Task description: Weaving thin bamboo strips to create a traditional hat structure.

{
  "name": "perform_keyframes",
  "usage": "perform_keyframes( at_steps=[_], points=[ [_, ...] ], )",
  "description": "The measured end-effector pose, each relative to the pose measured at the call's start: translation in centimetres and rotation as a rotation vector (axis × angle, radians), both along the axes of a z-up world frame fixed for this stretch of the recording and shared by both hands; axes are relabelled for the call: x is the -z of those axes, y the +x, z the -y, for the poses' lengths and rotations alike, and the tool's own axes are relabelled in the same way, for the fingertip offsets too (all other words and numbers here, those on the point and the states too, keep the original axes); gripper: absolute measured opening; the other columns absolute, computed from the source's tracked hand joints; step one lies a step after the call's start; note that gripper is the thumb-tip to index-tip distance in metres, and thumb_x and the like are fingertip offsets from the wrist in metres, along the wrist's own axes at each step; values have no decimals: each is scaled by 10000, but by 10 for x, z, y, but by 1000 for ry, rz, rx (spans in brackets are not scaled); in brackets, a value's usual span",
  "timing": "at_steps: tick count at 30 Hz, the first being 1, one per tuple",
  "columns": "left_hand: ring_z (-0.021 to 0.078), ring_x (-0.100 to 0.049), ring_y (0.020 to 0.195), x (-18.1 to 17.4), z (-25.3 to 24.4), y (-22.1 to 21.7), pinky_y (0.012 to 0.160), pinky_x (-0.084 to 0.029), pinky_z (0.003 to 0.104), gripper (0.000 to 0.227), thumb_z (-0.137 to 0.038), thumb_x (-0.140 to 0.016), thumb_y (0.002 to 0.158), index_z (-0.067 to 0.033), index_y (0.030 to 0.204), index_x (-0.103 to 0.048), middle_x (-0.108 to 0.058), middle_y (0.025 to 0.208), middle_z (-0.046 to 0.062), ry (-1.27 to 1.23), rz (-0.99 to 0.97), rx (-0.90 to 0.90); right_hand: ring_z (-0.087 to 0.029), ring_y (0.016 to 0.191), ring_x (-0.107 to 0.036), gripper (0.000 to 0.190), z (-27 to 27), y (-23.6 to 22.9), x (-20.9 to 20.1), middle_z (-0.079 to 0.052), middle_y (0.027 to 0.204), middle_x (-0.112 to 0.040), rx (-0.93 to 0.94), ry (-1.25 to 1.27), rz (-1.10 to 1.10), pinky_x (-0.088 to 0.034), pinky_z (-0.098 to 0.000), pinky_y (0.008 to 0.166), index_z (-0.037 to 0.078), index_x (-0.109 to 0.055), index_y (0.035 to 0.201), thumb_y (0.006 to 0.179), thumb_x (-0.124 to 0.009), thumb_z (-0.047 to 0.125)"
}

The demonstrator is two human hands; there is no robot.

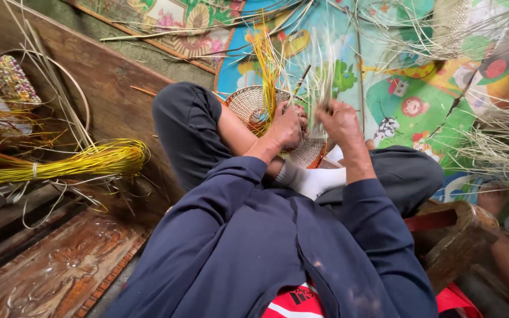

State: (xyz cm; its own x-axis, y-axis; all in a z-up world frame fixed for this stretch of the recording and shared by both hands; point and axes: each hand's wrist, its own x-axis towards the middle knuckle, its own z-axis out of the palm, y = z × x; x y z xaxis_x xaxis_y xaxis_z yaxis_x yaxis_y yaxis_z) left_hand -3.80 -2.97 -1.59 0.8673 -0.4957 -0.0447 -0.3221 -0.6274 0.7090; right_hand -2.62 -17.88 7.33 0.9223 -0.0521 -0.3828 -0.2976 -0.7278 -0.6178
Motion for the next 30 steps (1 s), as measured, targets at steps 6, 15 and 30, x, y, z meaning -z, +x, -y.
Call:
perform_keyframes(
  at_steps=[6, 15, 30],
  points=[
    [120, -414, 1008, 33, -1, -3, 923, -198, 488, 175, -300, -423, 655, -184, 640, -554, -525, 893, -48, 266, 237, 86, -298, 675, -542, 196, -5, -44, 22, -95, 657, -532, -328, -297, 269, -391, -417, 596, 87, -571, 641, 666, -572, 282],
    [98, -303, 1129, 25, 1, -2, 948, -135, 486, 347, -572, -420, 671, -267, 703, -583, -478, 1000, -92, 336, 126, 130, -158, 741, -491, 137, 1, -44, -5, 5, 777, -524, -381, -180, 274, -344, -286, 674, 175, -588, 682, 779, -548, 261],
    [85, -379, 1008, -6, 2, -5, 925, -178, 449, 102, -280, -480, 600, -229, 620, -567, -483, 863, -63, 304, 243, 41, -188, 677, -489, 83, -3, -45, 4, 3, 695, -475, -298, -217, 299, -348, -330, 679, 188, -581, 685, 728, -585, 259]
  ],
)
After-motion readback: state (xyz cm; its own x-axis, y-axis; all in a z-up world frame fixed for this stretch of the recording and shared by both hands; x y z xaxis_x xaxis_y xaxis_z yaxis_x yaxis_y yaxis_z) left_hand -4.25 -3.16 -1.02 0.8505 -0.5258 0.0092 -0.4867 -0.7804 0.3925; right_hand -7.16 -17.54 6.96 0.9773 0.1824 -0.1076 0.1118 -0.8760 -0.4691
